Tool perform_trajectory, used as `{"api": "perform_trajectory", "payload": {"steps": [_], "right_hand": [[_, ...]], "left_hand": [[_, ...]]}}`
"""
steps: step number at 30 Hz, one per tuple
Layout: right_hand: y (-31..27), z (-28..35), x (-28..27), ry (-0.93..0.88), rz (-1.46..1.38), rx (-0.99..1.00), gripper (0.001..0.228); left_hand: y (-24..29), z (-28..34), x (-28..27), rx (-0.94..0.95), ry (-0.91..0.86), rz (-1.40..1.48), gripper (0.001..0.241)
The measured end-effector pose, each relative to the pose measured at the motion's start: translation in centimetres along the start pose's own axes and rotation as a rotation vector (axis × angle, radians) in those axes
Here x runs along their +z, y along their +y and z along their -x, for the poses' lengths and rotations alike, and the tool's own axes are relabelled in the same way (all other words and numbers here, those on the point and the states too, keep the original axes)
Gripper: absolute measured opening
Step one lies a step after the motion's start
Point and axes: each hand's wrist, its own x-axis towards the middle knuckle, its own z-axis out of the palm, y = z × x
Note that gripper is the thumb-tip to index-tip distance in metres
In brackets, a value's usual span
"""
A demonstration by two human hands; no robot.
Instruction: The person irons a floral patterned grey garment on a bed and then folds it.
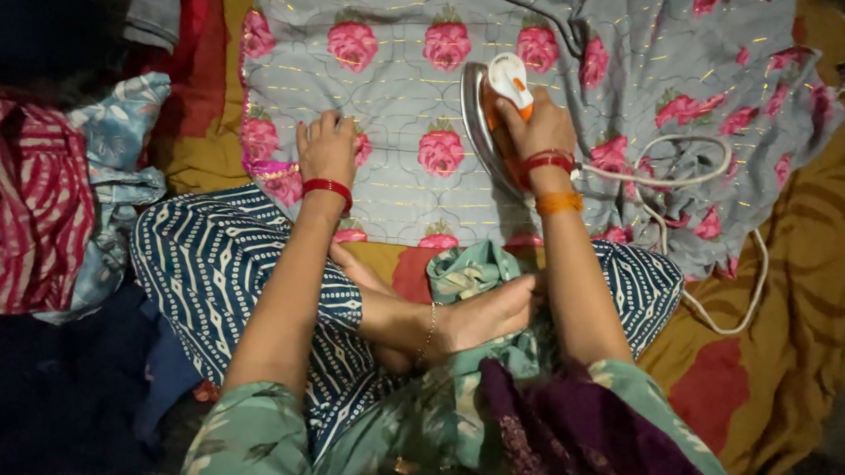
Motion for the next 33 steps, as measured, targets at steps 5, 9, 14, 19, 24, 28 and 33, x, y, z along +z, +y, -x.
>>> {"api": "perform_trajectory", "payload": {"steps": [5,9,14,19,24,28,33], "right_hand": [[1.6,3.7,-1.6,-0.041,0.035,0.046,0.058],[2.4,5.8,-1.8,-0.004,0.064,0.055,0.053],[4.3,7.2,-1.9,0.137,-0.033,0.075,0.037],[6.5,7.9,-1.9,0.191,-0.147,0.064,0.030],[6.3,7.6,-4.0,0.335,-0.207,0.045,0.027],[6.2,6.7,-5.1,0.507,-0.354,0.036,0.023],[7.6,5.9,-5.2,0.604,-0.442,0.081,0.025]], "left_hand": [[0.9,0.2,-0.8,0.288,0.235,-0.079,0.029],[2.0,1.0,-3.4,0.319,-0.040,0.003,0.016],[2.8,2.2,-4.8,0.286,-0.174,0.099,0.015],[0.0,4.7,-1.9,0.232,-0.656,-0.153,0.019],[4.3,5.0,-2.1,0.260,-0.645,-0.113,0.034],[12.9,4.7,-2.5,0.362,-0.379,0.089,0.056],[20.6,2.8,2.6,0.388,-0.138,0.085,0.092]]}}
